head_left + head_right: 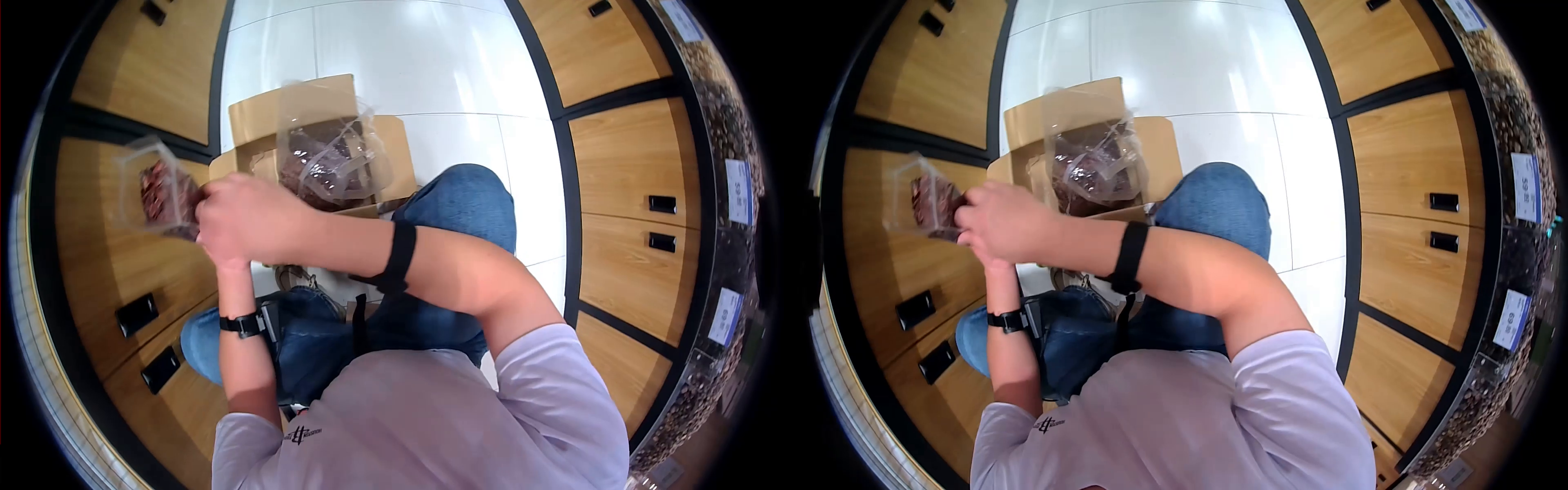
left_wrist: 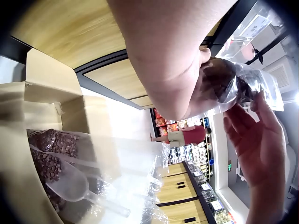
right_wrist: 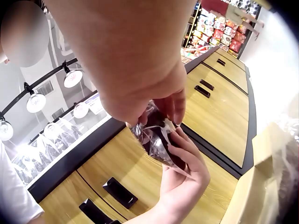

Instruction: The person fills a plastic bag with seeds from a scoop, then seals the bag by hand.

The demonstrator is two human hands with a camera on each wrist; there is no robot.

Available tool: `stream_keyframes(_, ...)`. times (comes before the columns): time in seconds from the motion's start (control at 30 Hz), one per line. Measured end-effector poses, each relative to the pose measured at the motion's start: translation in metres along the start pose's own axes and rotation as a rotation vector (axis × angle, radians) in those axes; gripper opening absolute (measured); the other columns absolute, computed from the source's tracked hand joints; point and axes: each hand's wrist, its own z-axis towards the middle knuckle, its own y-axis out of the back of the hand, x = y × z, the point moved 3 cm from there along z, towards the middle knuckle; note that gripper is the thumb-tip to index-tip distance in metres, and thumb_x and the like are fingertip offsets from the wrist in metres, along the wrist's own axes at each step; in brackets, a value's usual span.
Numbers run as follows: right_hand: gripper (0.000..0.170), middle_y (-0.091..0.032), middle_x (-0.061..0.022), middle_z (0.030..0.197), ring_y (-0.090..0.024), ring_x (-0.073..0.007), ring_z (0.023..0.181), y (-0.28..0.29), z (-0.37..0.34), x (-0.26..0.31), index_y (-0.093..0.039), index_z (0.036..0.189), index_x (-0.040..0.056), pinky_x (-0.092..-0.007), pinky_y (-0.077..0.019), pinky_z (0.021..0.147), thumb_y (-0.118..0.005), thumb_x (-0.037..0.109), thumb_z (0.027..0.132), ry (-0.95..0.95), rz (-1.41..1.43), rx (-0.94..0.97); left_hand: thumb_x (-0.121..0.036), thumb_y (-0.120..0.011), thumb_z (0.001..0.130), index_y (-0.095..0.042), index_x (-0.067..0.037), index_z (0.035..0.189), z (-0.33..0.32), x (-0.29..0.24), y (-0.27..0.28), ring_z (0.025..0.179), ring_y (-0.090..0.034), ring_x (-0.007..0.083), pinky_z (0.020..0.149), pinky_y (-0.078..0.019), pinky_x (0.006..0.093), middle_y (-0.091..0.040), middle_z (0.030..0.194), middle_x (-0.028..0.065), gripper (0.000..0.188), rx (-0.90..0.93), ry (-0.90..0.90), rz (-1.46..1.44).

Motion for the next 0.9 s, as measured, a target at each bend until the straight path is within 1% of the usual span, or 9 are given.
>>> stream_keyframes(0.07, 0.018, -0.062, -0.0136, 0.097, -0.063, -0.0325, 0.086, 0.011, 0.000, 0.003, -0.061, 0.091, 0.0052, -0.0435, -0.0534, 0.079, -0.065, 0.023, 0.089, -0.106, 0.065, 0.007, -0.031, -0.070, 0.089, -0.044, -0.011, 0.145, 0.001, -0.012, -0.020, 0.132, -0.048, 0.0252, 0.111, -0.0428, 0.0409, -0.052, 0.142, 0.0062, 0.066, -0.131, 0.245, -0.333)
stream_keyframes(0.13, 0.017, -0.061, -0.0141, 0.097, -0.064, -0.0327, 0.084, 0.017, -0.002, 0.003, -0.059, 0.089, 0.0048, -0.0430, -0.0540, 0.076, -0.064, 0.021, 0.089, -0.058, 0.185, -0.151, -0.032, -0.071, 0.088, -0.043, -0.011, 0.145, 0.006, -0.015, -0.025, 0.132, -0.048, 0.0251, 0.111, -0.0427, 0.0410, -0.052, 0.143, 0.0064, 0.067, -0.131, 0.281, -0.290)
stream_keyframes(0.37, 0.015, -0.062, -0.0170, 0.100, -0.064, -0.0387, 0.083, 0.045, 0.009, -0.013, -0.059, 0.089, 0.0022, -0.0458, -0.0538, 0.073, -0.062, 0.017, 0.090, -0.177, 0.423, -0.179, -0.035, -0.075, 0.086, -0.042, -0.012, 0.146, 0.009, -0.039, -0.018, 0.134, -0.047, 0.0246, 0.111, -0.0425, 0.0413, -0.050, 0.144, 0.0068, 0.072, -0.166, 0.385, -0.117)
stream_keyframes(0.53, 0.012, -0.065, -0.0147, 0.109, -0.065, -0.0386, 0.088, 0.045, 0.013, -0.013, -0.060, 0.092, 0.0023, -0.0443, -0.0546, 0.073, -0.061, 0.014, 0.091, -0.057, 0.475, -0.236, -0.036, -0.077, 0.085, -0.041, -0.012, 0.147, 0.010, -0.073, 0.020, 0.135, -0.046, 0.0243, 0.111, -0.0423, 0.0415, -0.049, 0.145, 0.0071, 0.075, -0.213, 0.414, 0.019)
stream_keyframes(0.6, 0.012, -0.066, -0.0130, 0.110, -0.065, -0.0385, 0.089, 0.046, 0.013, -0.012, -0.061, 0.093, 0.0025, -0.0438, -0.0549, 0.074, -0.060, 0.014, 0.091, -0.065, 0.512, -0.217, -0.040, -0.088, 0.073, -0.044, -0.008, 0.144, 0.014, -0.090, 0.056, 0.133, -0.049, 0.0232, 0.109, -0.0453, 0.0409, -0.051, 0.144, 0.0076, 0.089, 0.050, 0.295, 0.007)
stream_keyframes(0.67, 0.013, -0.067, -0.0120, 0.108, -0.066, -0.0369, 0.088, 0.045, 0.010, -0.012, -0.062, 0.096, 0.0037, -0.0435, -0.0551, 0.074, -0.061, 0.015, 0.091, -0.076, 0.514, -0.226, -0.032, -0.095, 0.061, -0.047, -0.005, 0.140, 0.019, -0.118, 0.025, 0.126, -0.055, 0.0211, 0.104, -0.0484, 0.0381, -0.056, 0.137, 0.0066, 0.096, -0.139, 0.312, 0.146)
stream_keyframes(0.73, 0.014, -0.067, -0.0115, 0.109, -0.066, -0.0359, 0.090, 0.042, 0.009, -0.013, -0.063, 0.099, 0.0044, -0.0427, -0.0555, 0.074, -0.062, 0.016, 0.091, -0.047, 0.519, -0.251, -0.017, -0.094, 0.053, -0.048, -0.003, 0.138, 0.021, -0.140, 0.019, 0.120, -0.057, 0.0190, 0.100, -0.0489, 0.0347, -0.057, 0.132, 0.0055, 0.098, 0.211, 0.353, 0.540)
stream_keyframes(0.77, 0.015, -0.068, -0.0111, 0.110, -0.067, -0.0349, 0.091, 0.041, 0.009, -0.013, -0.064, 0.101, 0.0051, -0.0420, -0.0559, 0.075, -0.062, 0.017, 0.091, -0.022, 0.514, -0.281, -0.002, -0.086, 0.048, -0.048, -0.002, 0.136, 0.017, -0.142, 0.019, 0.115, -0.059, 0.0187, 0.096, -0.0486, 0.0330, -0.058, 0.127, 0.0043, 0.096, 0.162, 0.329, 0.616)
stream_keyframes(0.9, 0.019, -0.068, -0.0100, 0.113, -0.067, -0.0325, 0.097, 0.046, 0.006, -0.011, -0.065, 0.108, 0.0066, -0.0385, -0.0569, 0.079, -0.063, 0.018, 0.092, 0.060, 0.538, -0.251, 0.005, -0.086, 0.044, -0.052, 0.000, 0.132, 0.006, -0.158, -0.032, 0.113, -0.059, 0.0191, 0.096, -0.0483, 0.0333, -0.061, 0.122, 0.0041, 0.094, 0.177, 0.204, 0.614)
